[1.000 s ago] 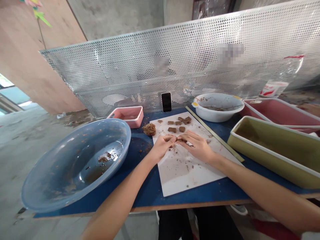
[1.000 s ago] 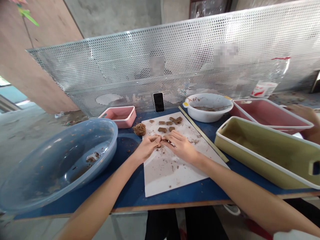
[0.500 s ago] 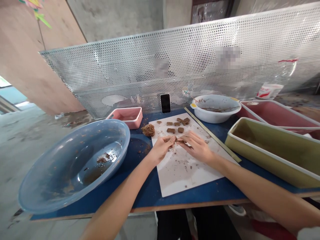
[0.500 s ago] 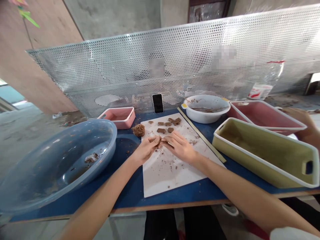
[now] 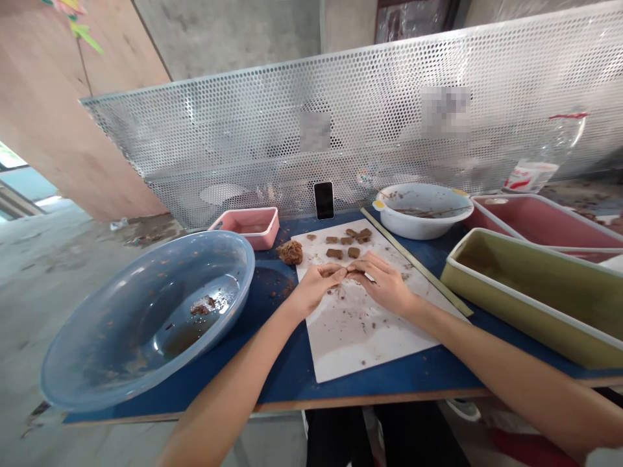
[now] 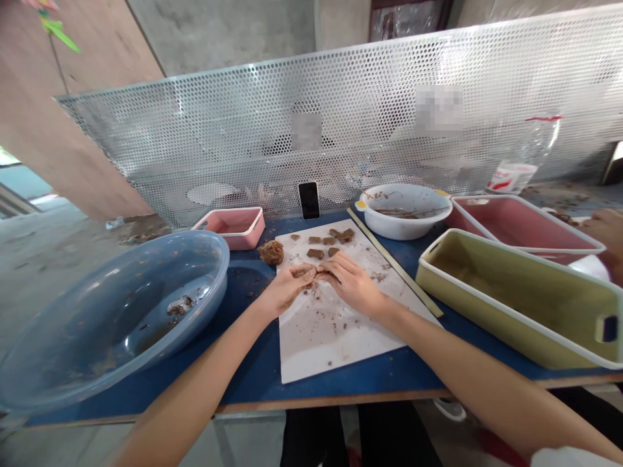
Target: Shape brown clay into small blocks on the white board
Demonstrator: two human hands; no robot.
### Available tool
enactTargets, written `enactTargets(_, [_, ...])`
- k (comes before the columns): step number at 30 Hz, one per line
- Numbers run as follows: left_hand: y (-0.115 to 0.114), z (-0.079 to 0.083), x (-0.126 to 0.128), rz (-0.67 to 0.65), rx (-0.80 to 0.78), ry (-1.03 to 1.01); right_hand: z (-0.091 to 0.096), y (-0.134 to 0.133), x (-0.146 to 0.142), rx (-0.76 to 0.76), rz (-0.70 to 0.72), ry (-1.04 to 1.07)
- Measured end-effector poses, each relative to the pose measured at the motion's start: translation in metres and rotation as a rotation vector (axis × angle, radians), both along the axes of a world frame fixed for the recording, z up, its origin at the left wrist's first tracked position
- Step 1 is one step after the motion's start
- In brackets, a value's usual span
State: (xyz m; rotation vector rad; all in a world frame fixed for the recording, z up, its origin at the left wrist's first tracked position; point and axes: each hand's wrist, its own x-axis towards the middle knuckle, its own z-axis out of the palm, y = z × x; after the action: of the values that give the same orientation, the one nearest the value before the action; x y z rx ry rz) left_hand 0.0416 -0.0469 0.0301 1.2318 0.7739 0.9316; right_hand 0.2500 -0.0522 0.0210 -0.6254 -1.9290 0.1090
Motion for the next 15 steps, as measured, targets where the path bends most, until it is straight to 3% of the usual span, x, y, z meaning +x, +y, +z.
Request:
enactTargets(7, [0.000, 0.000, 0.000, -0.063, 0.086, 0.048, 0.002, -0.008, -0.006, -0.272, -0.040, 0.063])
enactTargets(11, [0.011, 0.001, -0.011, 0.054, 0.140, 0.133, 0.003, -0.004, 0.000, -0.386, -0.117, 0.198])
enactTargets(15, [0.031, 0.001, -0.037, 0.310, 0.582, 0.577, 0.005, 0.006, 0.013, -0.404, -0.171, 0.248])
